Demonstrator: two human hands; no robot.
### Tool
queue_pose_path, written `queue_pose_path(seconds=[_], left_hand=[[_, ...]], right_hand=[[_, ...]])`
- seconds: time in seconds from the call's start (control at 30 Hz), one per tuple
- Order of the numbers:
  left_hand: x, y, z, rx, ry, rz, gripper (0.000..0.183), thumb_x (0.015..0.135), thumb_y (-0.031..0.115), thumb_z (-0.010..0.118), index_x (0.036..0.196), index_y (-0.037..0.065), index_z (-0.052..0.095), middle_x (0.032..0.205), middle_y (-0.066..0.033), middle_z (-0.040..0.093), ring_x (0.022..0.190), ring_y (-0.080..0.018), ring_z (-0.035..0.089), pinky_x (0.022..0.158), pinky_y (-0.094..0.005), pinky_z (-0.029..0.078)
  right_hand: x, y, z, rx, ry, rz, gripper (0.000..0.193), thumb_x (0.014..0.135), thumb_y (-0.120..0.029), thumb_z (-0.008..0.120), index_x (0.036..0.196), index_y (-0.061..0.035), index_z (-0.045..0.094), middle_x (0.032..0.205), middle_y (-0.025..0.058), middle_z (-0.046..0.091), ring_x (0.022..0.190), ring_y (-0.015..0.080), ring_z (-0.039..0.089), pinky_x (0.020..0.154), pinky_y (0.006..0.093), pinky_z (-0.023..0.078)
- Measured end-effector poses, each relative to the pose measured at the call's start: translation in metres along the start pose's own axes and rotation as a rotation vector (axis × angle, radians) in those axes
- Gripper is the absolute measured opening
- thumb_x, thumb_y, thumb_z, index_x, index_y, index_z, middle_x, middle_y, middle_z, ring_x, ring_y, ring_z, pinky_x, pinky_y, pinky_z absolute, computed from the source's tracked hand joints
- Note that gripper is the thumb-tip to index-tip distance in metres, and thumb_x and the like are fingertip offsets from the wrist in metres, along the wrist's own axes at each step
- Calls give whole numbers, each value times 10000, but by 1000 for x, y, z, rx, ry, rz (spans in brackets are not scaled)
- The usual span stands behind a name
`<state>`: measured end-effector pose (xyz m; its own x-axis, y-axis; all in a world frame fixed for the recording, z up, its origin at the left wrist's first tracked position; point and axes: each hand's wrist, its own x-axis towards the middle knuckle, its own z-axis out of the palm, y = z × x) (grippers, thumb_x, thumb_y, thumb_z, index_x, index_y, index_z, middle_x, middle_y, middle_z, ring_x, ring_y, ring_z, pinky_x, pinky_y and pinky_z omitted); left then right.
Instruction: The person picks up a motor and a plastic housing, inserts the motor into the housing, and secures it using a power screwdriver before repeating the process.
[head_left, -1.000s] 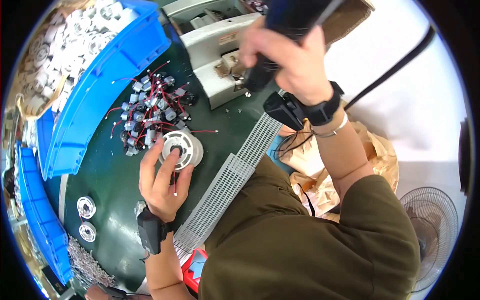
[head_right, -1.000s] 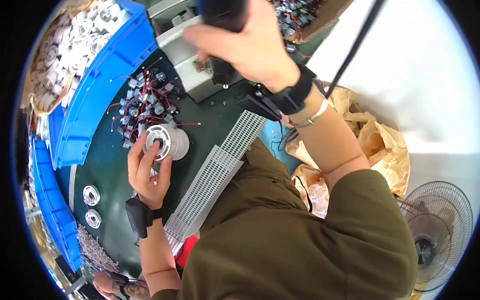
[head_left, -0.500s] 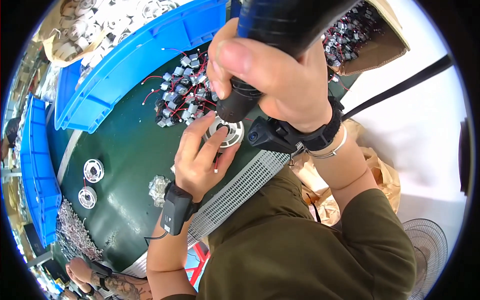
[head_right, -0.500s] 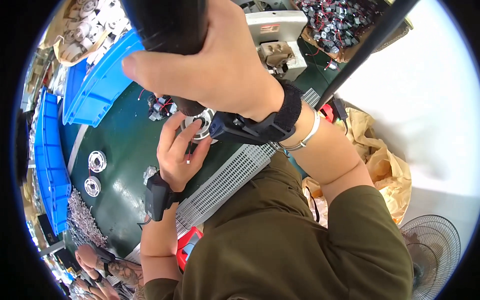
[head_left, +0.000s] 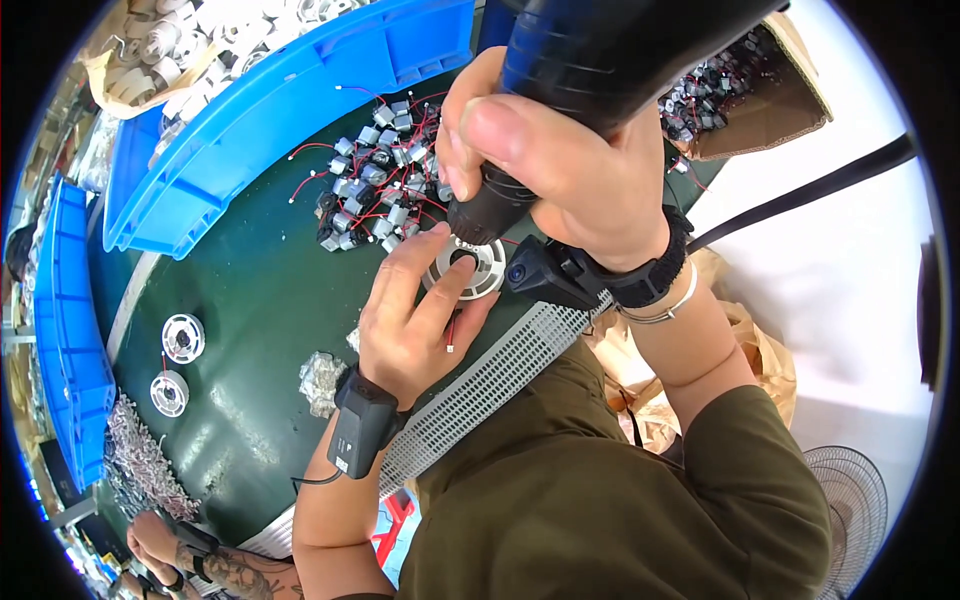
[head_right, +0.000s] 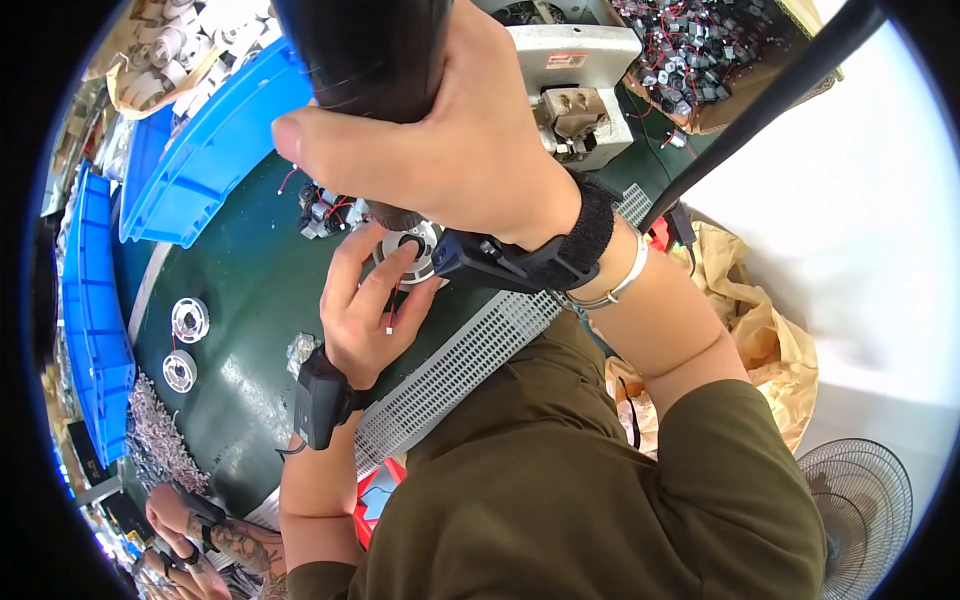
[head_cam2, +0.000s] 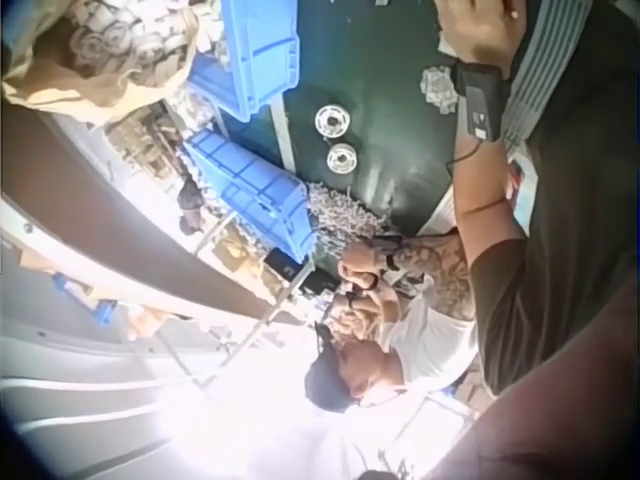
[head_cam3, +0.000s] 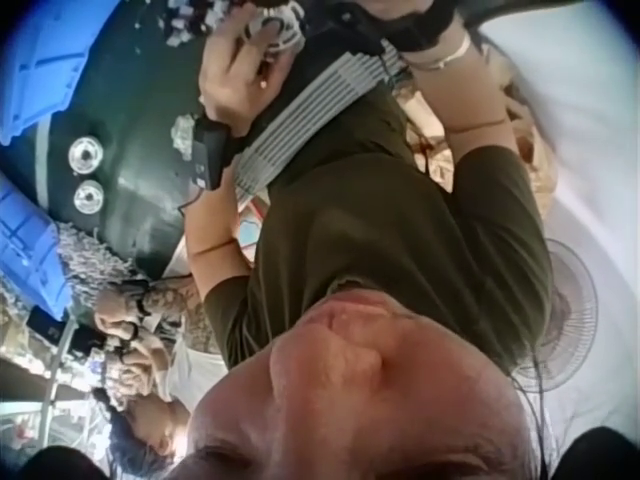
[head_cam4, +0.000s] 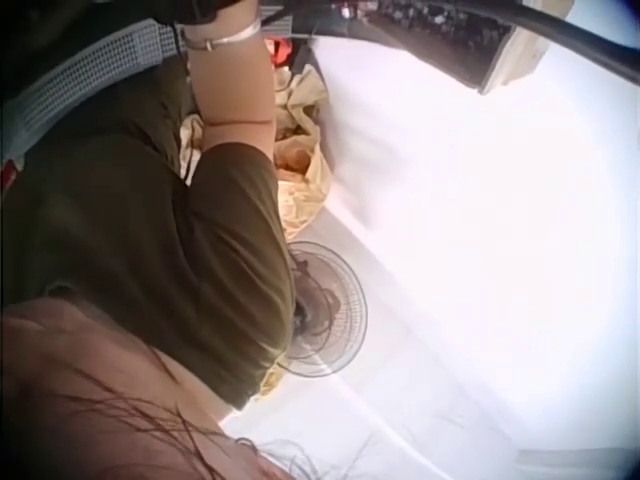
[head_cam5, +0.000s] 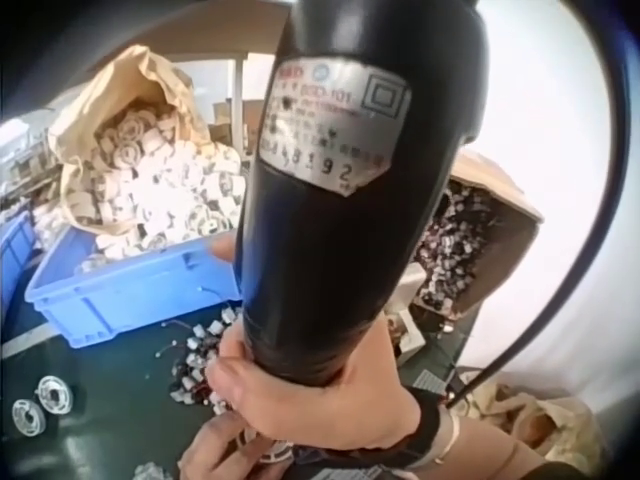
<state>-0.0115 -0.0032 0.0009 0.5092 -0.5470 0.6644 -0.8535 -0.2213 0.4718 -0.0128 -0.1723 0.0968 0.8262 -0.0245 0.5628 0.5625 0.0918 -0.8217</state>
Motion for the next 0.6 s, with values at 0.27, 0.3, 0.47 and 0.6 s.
queue_pose_path(seconds=[0.27,0.3,0.47,0.6], left_hand=[[1,-3,-2,-36,-32,-29,380,627,71,799,970,16,645,1094,-195,576,939,-351,604,760,-393,528],[2,-4,-2,-34,-30,-19,386,628,72,798,976,17,641,1088,-194,571,932,-352,602,748,-393,527],[-3,-5,0,-13,-28,-36,392,624,76,801,978,25,641,1080,-190,565,921,-349,596,723,-390,526],[1,0,0,-8,-29,-15,398,623,80,798,987,32,645,1101,-189,558,895,-338,592,712,-384,519]], right_hand=[[7,5,2,-4,-10,53,382,687,46,720,1025,22,545,772,24,621,690,80,595,628,217,479],[10,7,0,33,-60,44,367,703,22,725,1019,17,538,780,25,619,687,82,591,622,220,477],[9,-6,13,-34,39,187,458,721,65,600,1157,31,466,725,56,597,628,92,557,571,230,449],[10,-11,13,24,23,147,352,686,-55,697,975,-21,500,729,8,577,615,68,555,568,235,467]])
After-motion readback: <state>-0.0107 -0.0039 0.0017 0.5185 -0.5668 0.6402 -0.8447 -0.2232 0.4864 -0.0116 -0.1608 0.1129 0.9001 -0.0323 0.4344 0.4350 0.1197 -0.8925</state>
